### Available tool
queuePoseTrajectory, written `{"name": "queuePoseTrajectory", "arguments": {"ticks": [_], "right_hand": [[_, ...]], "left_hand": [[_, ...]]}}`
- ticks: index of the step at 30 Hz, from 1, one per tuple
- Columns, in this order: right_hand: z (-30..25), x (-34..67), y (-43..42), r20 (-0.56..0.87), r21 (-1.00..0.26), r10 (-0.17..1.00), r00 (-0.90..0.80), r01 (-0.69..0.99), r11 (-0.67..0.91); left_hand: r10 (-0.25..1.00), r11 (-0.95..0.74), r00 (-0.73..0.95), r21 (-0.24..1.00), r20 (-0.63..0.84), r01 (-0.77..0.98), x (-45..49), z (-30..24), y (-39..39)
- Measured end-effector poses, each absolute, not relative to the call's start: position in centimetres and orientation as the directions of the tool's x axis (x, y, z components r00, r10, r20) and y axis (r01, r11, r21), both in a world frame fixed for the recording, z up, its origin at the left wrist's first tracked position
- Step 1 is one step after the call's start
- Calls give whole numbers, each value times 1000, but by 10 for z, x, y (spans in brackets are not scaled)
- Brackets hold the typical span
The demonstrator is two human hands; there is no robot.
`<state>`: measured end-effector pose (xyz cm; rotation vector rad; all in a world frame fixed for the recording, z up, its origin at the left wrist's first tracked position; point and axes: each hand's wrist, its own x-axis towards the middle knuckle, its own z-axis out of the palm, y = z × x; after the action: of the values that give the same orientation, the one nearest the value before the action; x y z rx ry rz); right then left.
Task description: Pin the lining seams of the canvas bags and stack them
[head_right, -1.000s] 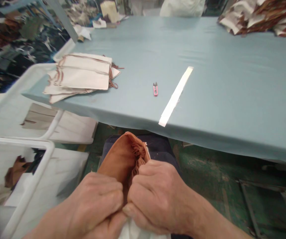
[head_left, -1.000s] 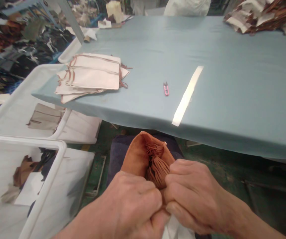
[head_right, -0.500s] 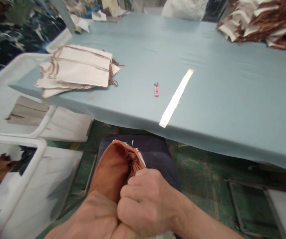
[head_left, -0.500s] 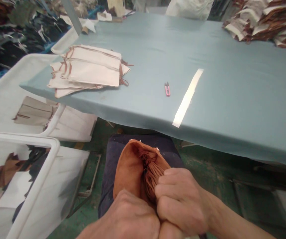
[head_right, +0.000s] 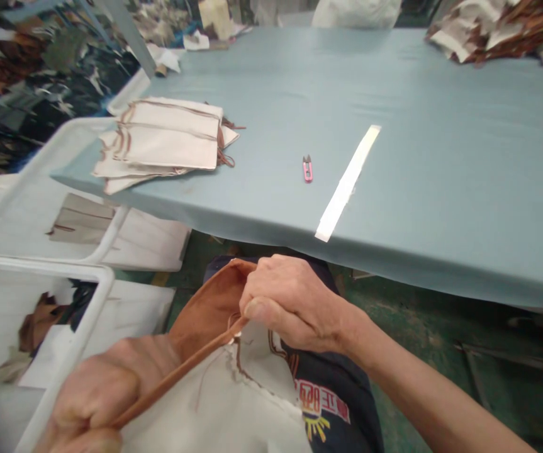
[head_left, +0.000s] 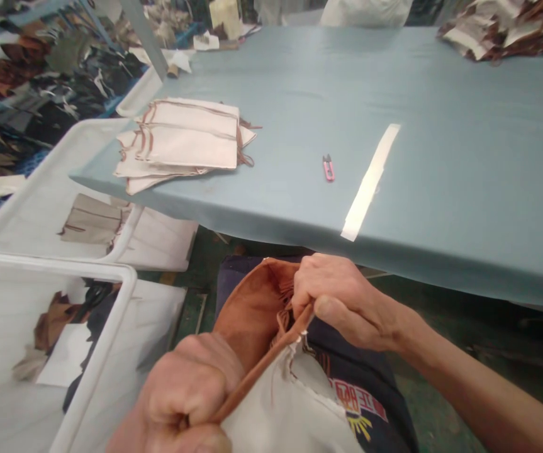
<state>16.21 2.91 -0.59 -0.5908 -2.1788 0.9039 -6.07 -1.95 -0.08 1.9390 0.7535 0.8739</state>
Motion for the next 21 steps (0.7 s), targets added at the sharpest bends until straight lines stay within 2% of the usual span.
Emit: {"name": "queuePoseTrajectory", "arguments": {"ticks": [1, 4, 7, 10, 15, 19, 21], "right_hand": [[-3, 161, 29, 435, -738, 619, -654, 135, 661], [7, 158, 27, 463, -673, 564, -684, 143, 726], [14, 156, 21, 499, -514, 518, -695, 244, 822], [16, 155, 14, 533, -393, 504, -680, 328, 859], [19, 152, 6, 610, -398, 490, -622, 295, 869], [26, 150, 0, 674, -293, 474, -567, 383, 876], [30, 151, -4, 689, -273, 457, -562, 384, 882]], "left_hand": [[760, -438, 574, 893, 305, 107, -70, 5, -26], [786, -239, 541, 954, 300, -182, -86, 11, -37], [813, -108, 526, 953, 249, -285, -88, 11, -35], [814, -71, 535, 954, 224, -292, -86, 13, -33], [817, -41, 549, 968, 175, -247, -83, 24, -30], [751, -140, 629, 979, 202, -148, -92, 29, -20], [736, -232, 646, 972, 204, -42, -101, 32, -18]]}}
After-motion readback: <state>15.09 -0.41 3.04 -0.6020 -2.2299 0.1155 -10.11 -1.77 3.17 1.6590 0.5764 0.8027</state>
